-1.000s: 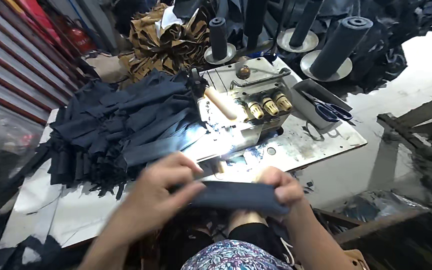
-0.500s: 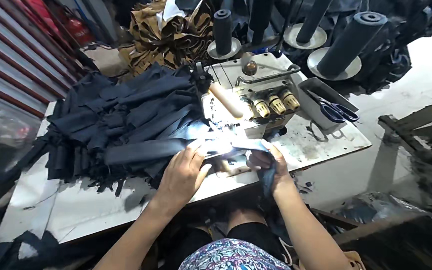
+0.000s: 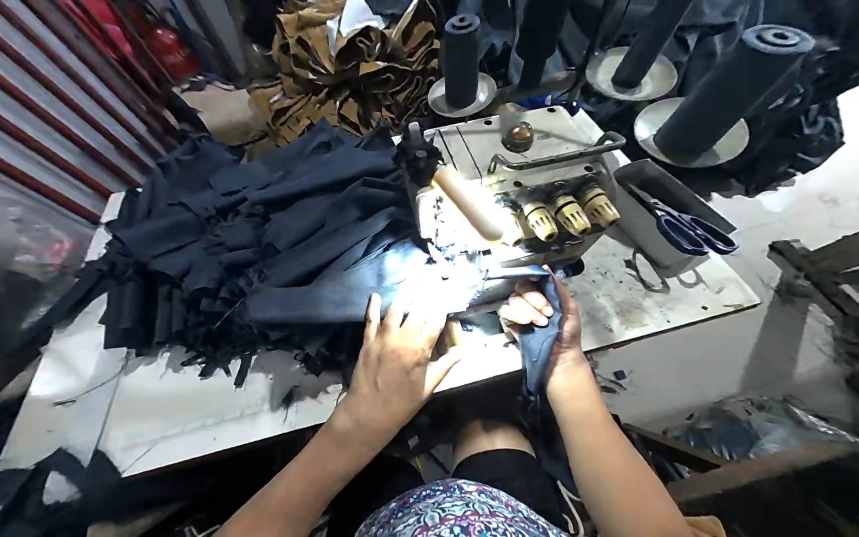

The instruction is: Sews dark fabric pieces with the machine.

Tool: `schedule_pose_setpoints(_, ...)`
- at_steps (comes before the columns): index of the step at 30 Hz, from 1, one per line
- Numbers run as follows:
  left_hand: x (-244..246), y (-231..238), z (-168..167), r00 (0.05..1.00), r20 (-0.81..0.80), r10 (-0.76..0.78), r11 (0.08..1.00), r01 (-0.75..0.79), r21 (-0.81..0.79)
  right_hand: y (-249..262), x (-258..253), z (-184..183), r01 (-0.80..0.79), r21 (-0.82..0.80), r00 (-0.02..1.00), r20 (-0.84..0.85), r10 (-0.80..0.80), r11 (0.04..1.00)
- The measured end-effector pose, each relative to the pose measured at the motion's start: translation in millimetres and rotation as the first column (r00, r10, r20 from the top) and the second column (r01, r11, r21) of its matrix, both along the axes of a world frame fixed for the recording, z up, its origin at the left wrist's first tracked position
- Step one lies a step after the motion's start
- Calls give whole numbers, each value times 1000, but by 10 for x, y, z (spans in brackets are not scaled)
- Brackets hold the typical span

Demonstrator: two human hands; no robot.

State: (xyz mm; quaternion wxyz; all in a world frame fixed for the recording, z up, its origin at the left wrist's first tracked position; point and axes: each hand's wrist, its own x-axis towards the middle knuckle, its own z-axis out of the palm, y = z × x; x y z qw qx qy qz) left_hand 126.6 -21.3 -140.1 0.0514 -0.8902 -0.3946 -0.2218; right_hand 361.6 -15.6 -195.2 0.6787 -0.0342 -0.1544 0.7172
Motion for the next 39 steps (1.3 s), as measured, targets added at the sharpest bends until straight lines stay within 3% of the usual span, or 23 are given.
schedule_pose_setpoints(6,108,39,16,997,-6,75,996,-75,-43,25,-48,33,63,-24,997,35,-62,998)
schedule_pose_setpoints(13,70,314,7,997,83,-6,996,13,-90,-21,-83,119,149,-119,977,169,-128,982)
schedule_pose_setpoints(15,15,359,87,998,70,7,981,7,-193,-109,-130,187,189,-79,891,433,-137,979)
schedule_pose_setpoints(17,-33,266,228,987,156,24,940,31,-341,-265,-184,272,133,37,692,712,-120,990)
schedule_pose_setpoints(19,-36,55,340,956,295,-4,920,119,-374,-449,-269,391,-35,143,586,805,-96,989)
schedule_pose_setpoints(21,-42,-153,449,915,392,-93,862,271,-428,-526,-312,475,-251,339,545,824,-157,907)
schedule_pose_setpoints(24,-186,-219,622,802,546,-241,733,519,-439,-509,-275,628,-438,525,620,764,-178,730)
schedule_pose_setpoints(25,-290,-202,709,818,520,-248,764,494,-414,-506,-217,645,-452,546,665,733,-141,705)
schedule_pose_setpoints(28,-752,51,1020,968,248,-32,967,93,-238,-493,50,545,-354,545,827,561,-18,760)
schedule_pose_setpoints(30,-948,322,1086,982,75,174,980,-165,-115,-414,150,428,-246,470,873,488,-18,848)
schedule_pose_setpoints(32,-847,412,959,970,17,243,970,-242,-17,-272,112,307,-169,308,838,545,-28,936)
schedule_pose_setpoints(35,-420,319,430,997,54,-55,998,53,36,-150,-43,130,-85,60,852,522,41,995)
schedule_pose_setpoints(39,-245,284,-74,964,95,-248,968,249,4,-114,66,36,-52,-89,973,220,70,995)
